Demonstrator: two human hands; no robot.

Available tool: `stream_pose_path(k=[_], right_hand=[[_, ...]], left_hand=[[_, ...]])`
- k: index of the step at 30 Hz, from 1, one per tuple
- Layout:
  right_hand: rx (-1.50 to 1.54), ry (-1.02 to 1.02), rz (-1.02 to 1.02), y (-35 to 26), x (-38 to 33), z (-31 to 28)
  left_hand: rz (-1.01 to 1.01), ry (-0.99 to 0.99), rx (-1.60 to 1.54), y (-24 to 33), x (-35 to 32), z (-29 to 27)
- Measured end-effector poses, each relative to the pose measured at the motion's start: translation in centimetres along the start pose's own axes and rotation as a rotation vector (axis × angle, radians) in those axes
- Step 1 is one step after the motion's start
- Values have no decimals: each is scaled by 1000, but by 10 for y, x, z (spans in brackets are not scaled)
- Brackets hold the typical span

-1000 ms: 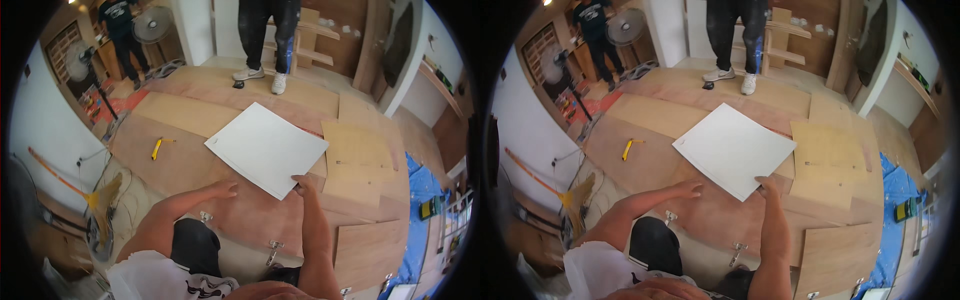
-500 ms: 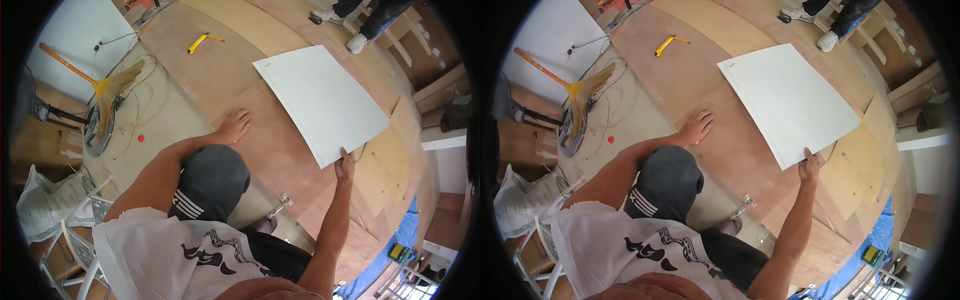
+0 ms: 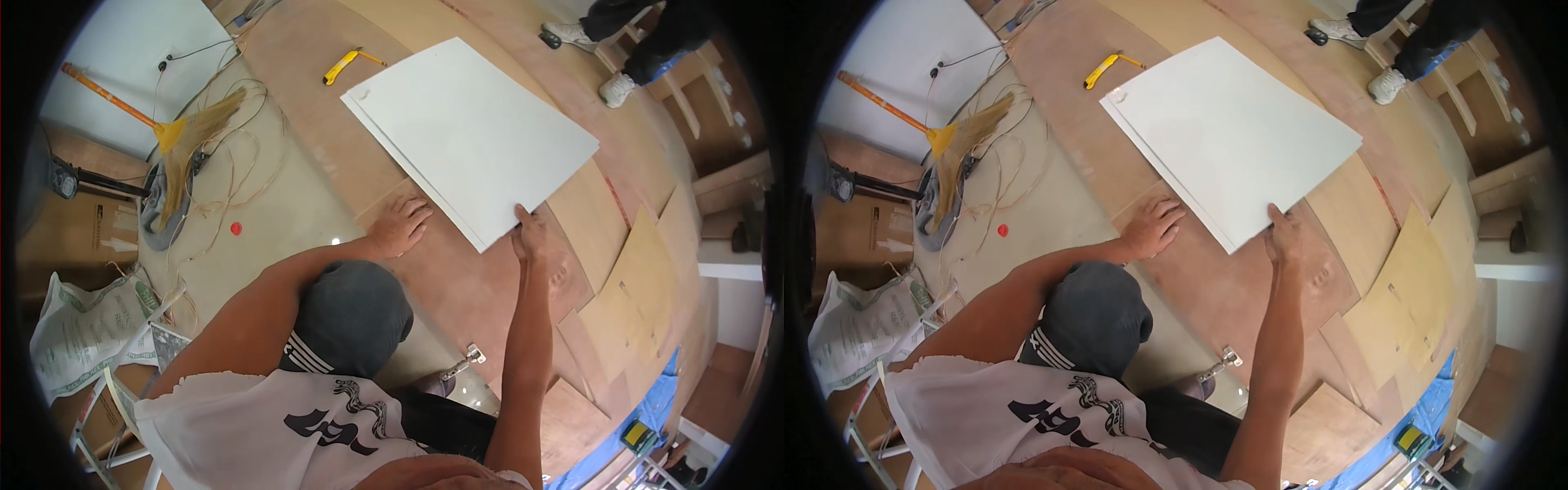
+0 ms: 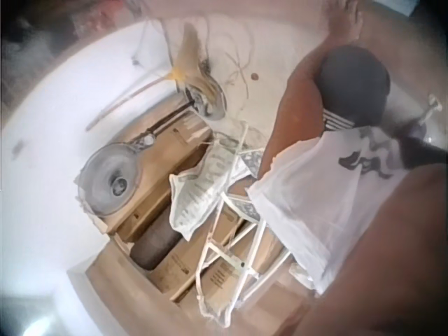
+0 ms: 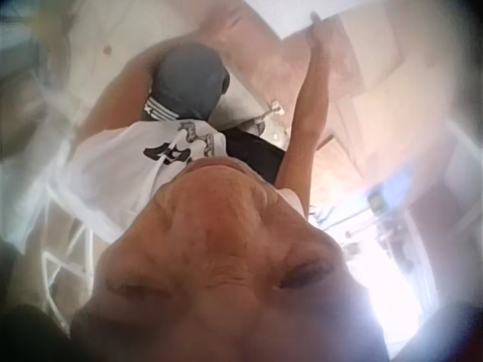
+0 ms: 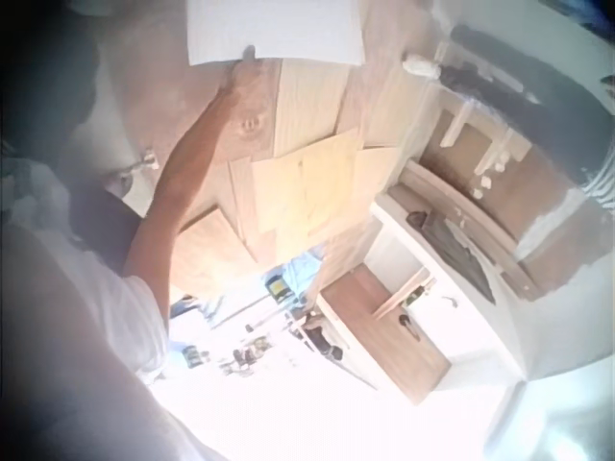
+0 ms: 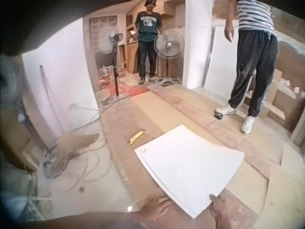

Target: The person kneels on the floor and handles wooden panels, aligning them with metal hinges. They use a pencil and a small ruler to mark lines on the wood. The person also moves a fan and picks up a box of adhesive before continuing to arrange the panels.

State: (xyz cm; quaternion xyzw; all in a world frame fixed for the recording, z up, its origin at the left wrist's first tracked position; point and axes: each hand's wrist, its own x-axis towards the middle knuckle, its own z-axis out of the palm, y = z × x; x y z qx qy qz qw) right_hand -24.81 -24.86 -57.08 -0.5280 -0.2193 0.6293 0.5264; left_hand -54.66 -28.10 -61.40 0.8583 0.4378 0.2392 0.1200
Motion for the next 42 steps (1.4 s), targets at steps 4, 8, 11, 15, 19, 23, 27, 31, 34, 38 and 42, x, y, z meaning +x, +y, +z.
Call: stream_pose_path(k=[4,8,11,15,19,23,27,31,34,38,42], right_hand=[[-184,-22,-198,38,56,40],[-248,66,-101,36,81,110],[-234,0,-120,34,107,152],[-96,-139,5,19,115,213],[-229,-274,171,37,168,209],[-503,-240,81,17,131,163],[-675,-60,-64,-21,75,65],[-857,249,-224,-37,22,-86],[-771,587,-234,-41,-46,-169],[-716,849,-223,-1,-120,-245],[-1026,883,-24,55,-158,-292]], left_hand=[[12,-9,-15,3,5,-5],[-59,-45,-17,1,4,-7],[17,-29,-39,-2,10,-1],[-5,-20,-17,-5,3,-5],[-9,-32,-18,-4,3,-2],[-29,5,4,-4,-4,3],[11,-31,30,-6,2,7],[-12,-59,15,1,-5,11],[1,-83,19,3,7,7],[84,-51,124,6,8,3],[160,-149,188,4,16,1]])
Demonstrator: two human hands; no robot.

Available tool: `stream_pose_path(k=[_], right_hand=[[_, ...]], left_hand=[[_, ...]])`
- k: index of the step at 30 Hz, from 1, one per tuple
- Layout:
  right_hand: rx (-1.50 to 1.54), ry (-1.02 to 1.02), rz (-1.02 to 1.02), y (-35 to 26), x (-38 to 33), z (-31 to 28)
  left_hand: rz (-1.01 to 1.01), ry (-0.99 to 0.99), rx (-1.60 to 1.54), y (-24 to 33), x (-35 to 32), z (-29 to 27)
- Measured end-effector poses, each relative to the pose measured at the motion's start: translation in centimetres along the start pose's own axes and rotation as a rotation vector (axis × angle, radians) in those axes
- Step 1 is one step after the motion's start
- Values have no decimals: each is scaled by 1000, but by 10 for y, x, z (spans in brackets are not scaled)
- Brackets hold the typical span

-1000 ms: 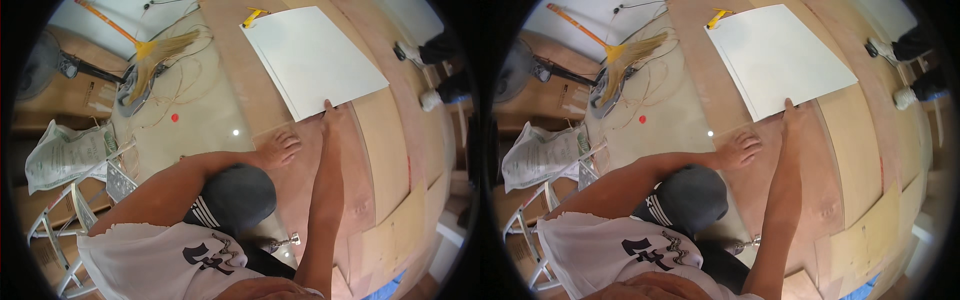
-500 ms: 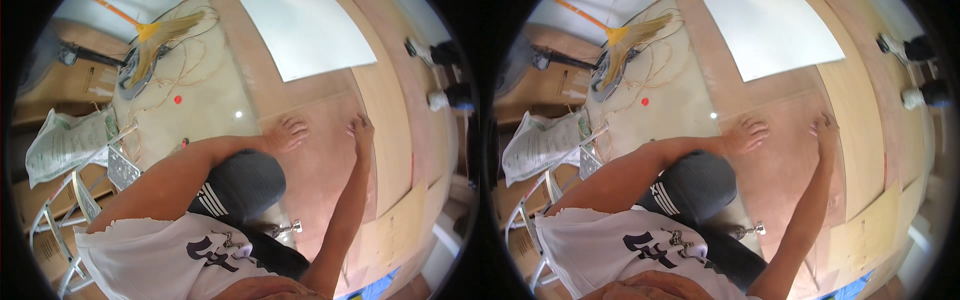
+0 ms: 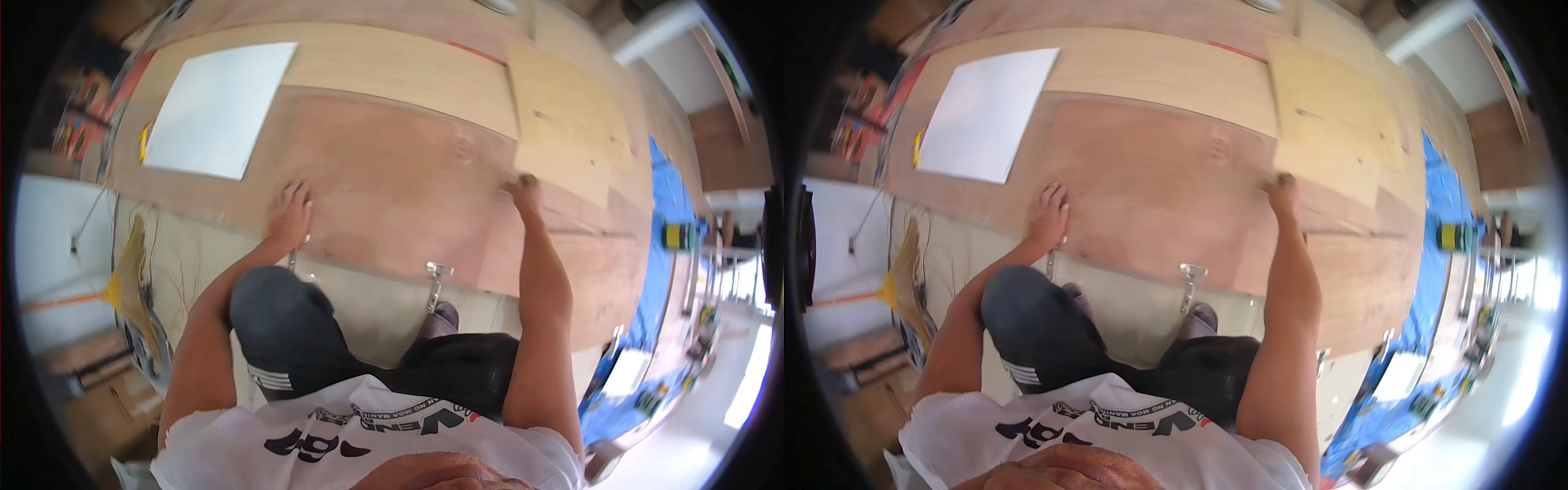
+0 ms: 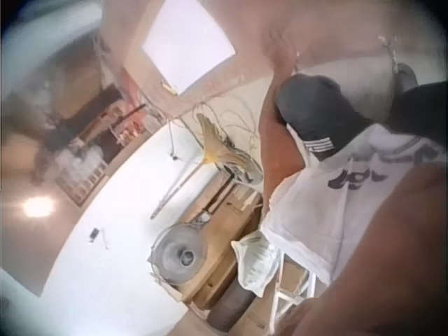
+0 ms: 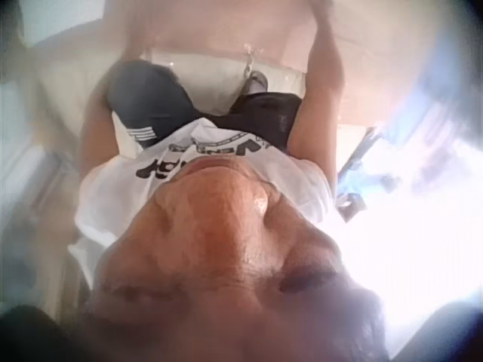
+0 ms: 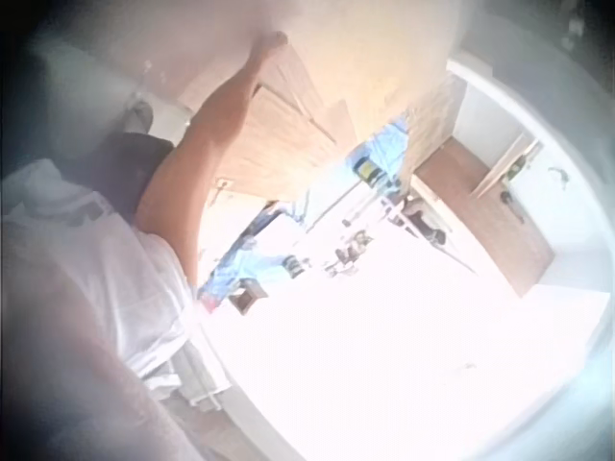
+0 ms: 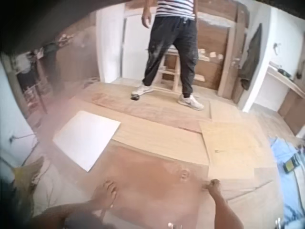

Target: The person kneels on the floor and handles wooden panels, aligning them with metal hinges. They use a pencil and a small ruler to mark lines on the wood. The person also moves a fan and picks up a box of adhesive before continuing to arrange the panels.

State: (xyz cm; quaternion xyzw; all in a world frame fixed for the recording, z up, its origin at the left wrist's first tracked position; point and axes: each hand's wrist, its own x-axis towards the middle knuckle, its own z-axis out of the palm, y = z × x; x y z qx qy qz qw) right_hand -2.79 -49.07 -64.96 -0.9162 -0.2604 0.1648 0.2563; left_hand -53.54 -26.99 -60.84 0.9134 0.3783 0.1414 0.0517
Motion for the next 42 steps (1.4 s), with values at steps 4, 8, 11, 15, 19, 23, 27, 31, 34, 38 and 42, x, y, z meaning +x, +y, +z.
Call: stream_pose_path(k=[4,8,11,15,19,23,27,31,34,38,42], right_hand=[[-292,5,-247,-24,8,18],[-150,-183,-172,-68,-17,7],[-345,-250,-292,-65,-16,10],[-126,-118,-201,-61,-11,25],[-177,-160,-109,-57,-22,20],[-139,-220,-62,-57,-43,-11],[-100,-190,-36,-54,-50,-21],[-173,-197,-60,-36,-29,1],[-166,-251,-90,-57,-34,3],[-182,-234,-85,-79,-46,-5],[-272,-215,-112,-43,-34,14]], left_hand=[[140,-266,44,-29,19,-23],[-41,-641,-45,-30,94,-36],[-29,-756,-12,21,140,-46],[-77,-645,-165,-8,174,1],[-209,-673,59,0,152,-8],[-353,-658,174,1,135,-35],[-353,-621,108,-7,136,-29],[-479,-638,15,-15,142,-3],[-563,-643,-42,-23,140,-2],[-566,-638,-129,-28,138,-3],[-574,-667,-250,-30,147,24]])
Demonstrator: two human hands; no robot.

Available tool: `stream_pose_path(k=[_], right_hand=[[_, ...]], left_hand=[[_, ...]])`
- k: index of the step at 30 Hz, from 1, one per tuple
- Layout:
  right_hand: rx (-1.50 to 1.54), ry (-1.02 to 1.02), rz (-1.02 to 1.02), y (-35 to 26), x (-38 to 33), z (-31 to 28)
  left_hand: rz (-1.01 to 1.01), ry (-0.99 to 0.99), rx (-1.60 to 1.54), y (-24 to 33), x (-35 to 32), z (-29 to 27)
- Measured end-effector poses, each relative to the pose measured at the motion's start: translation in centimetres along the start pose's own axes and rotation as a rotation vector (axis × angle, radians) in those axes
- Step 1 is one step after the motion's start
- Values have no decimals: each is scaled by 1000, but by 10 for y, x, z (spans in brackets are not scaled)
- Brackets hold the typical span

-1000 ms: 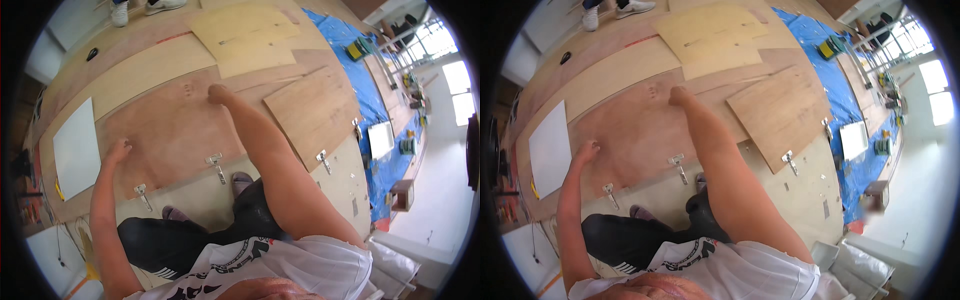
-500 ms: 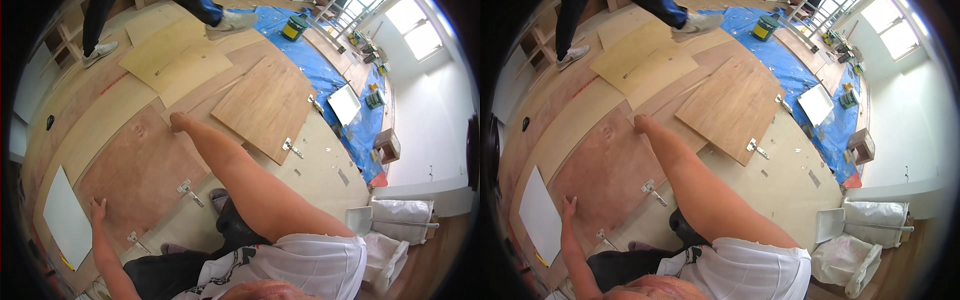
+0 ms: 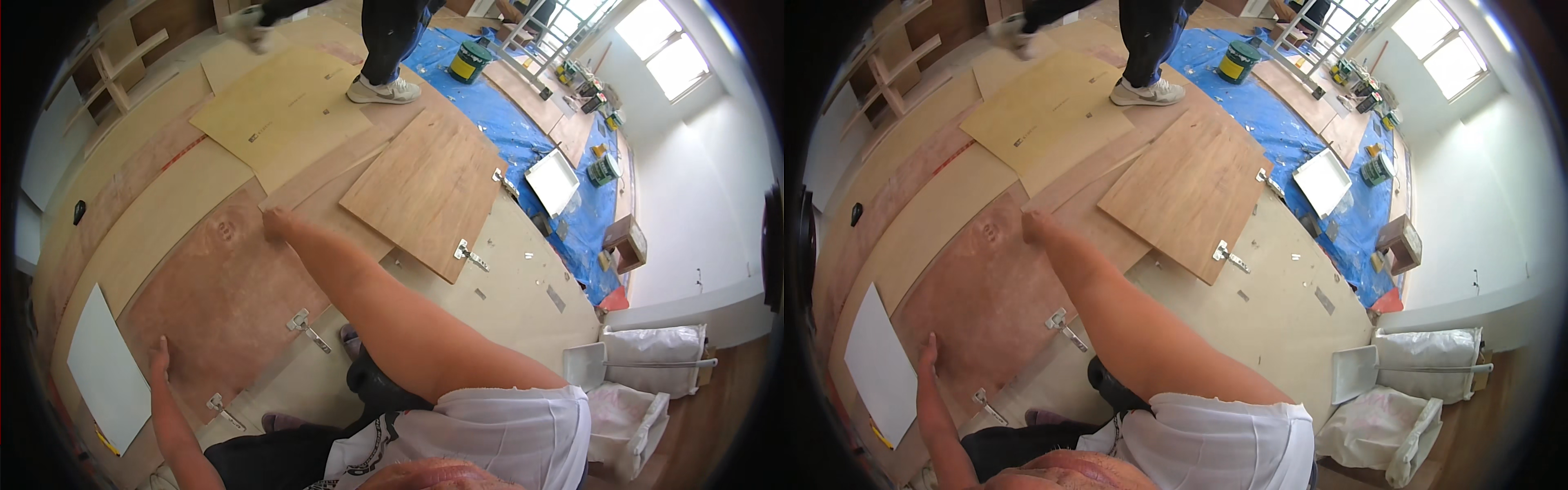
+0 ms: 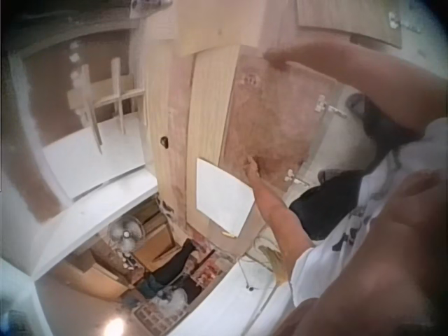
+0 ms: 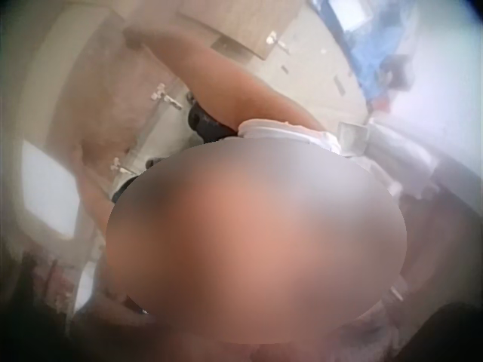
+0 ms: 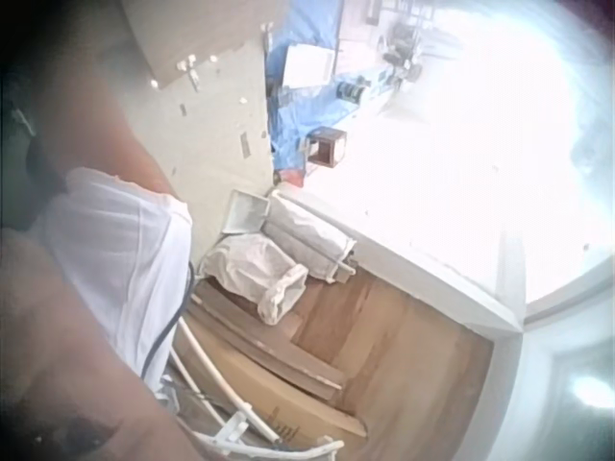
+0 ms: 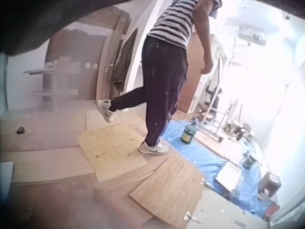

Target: The person kneels on the floor and handles wooden panels, aligning them with metal hinges. They use a pencil and a small ruler to mark lines on the wood. The person also moves a fan and picks up a box of adhesive before continuing to arrange the panels.

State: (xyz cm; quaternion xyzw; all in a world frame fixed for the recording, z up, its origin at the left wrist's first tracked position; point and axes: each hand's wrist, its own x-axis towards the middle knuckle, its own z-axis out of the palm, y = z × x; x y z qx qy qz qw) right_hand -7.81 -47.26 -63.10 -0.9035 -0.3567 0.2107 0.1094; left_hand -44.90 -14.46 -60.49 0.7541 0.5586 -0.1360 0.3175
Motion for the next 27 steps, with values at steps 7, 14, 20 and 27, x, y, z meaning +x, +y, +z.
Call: stream_pose_path(k=[7,14,20,27], right_hand=[[164,-6,197,-37,-19,-15],[324,57,315,-38,-12,-7],[351,76,357,-50,-17,-12],[337,86,442,-62,-30,-41]], left_hand=[[21,23,-137,-30,26,0],[-154,232,-14,-12,17,11],[-205,292,1,6,2,10],[-95,257,13,-23,43,12]])
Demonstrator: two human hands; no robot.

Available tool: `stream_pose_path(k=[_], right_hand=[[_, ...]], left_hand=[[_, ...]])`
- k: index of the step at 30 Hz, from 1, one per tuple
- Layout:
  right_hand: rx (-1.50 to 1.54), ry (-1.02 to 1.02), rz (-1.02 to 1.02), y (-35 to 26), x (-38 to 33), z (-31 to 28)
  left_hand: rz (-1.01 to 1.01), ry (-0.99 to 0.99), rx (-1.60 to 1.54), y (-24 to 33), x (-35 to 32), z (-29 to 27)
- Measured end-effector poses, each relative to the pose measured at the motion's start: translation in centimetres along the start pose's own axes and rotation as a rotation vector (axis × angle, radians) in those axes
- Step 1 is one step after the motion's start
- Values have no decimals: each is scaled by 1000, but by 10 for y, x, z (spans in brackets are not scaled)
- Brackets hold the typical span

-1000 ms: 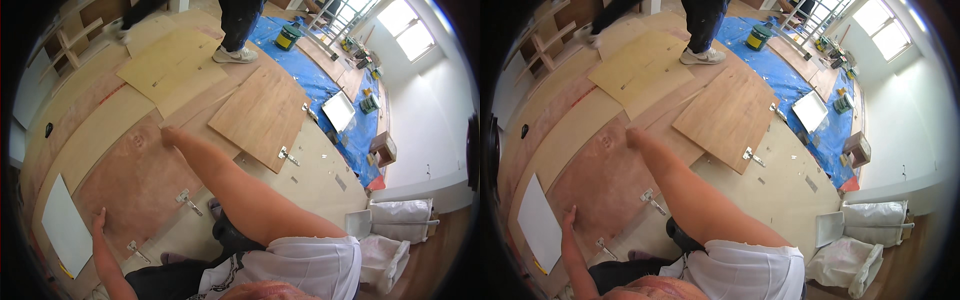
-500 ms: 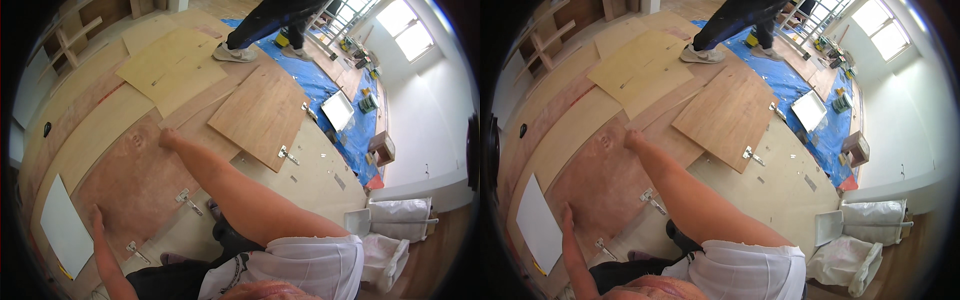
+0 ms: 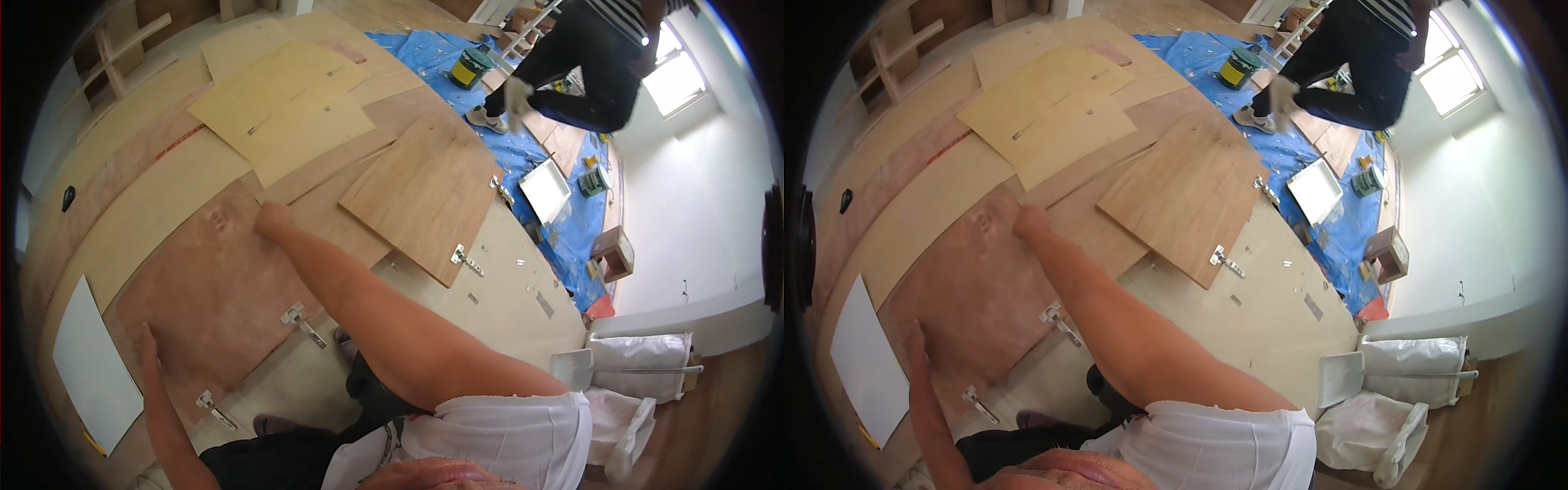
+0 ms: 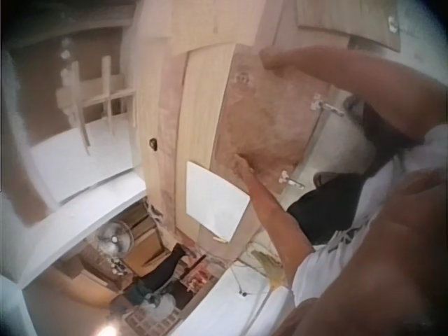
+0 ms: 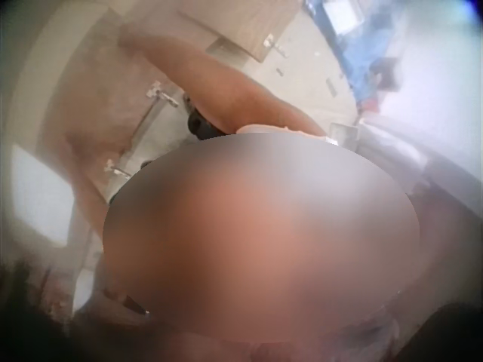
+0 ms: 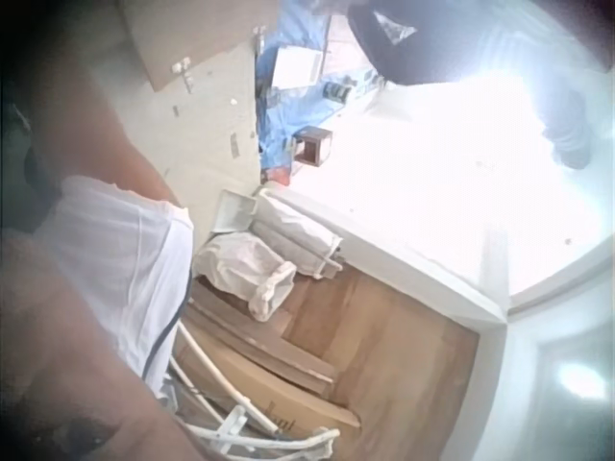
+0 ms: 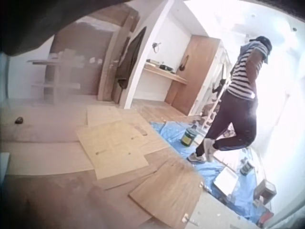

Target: The person kneels on the floor and handles wooden panels, aligning them with metal hinges. They use a pencil and a small ruler to mark lines on the wood. The person also moves a fan and picks up a box of adhesive before continuing to arrange the panels.

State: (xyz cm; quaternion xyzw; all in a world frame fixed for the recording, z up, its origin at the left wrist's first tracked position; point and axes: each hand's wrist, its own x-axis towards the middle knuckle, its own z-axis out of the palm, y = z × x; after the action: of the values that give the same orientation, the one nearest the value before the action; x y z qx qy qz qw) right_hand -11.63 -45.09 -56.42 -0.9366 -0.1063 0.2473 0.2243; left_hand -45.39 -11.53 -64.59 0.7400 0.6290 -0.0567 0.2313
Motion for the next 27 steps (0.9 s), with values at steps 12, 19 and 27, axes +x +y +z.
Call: stream_pose_path(k=[12,19,27], right_hand=[[-163,-24,-222,21,6,9],[-171,14,-206,34,19,11],[-9,39,-171,48,33,-5]], left_hand=[[64,4,264,11,-23,-13],[114,36,263,31,-62,-25],[234,121,322,44,-71,-30]])
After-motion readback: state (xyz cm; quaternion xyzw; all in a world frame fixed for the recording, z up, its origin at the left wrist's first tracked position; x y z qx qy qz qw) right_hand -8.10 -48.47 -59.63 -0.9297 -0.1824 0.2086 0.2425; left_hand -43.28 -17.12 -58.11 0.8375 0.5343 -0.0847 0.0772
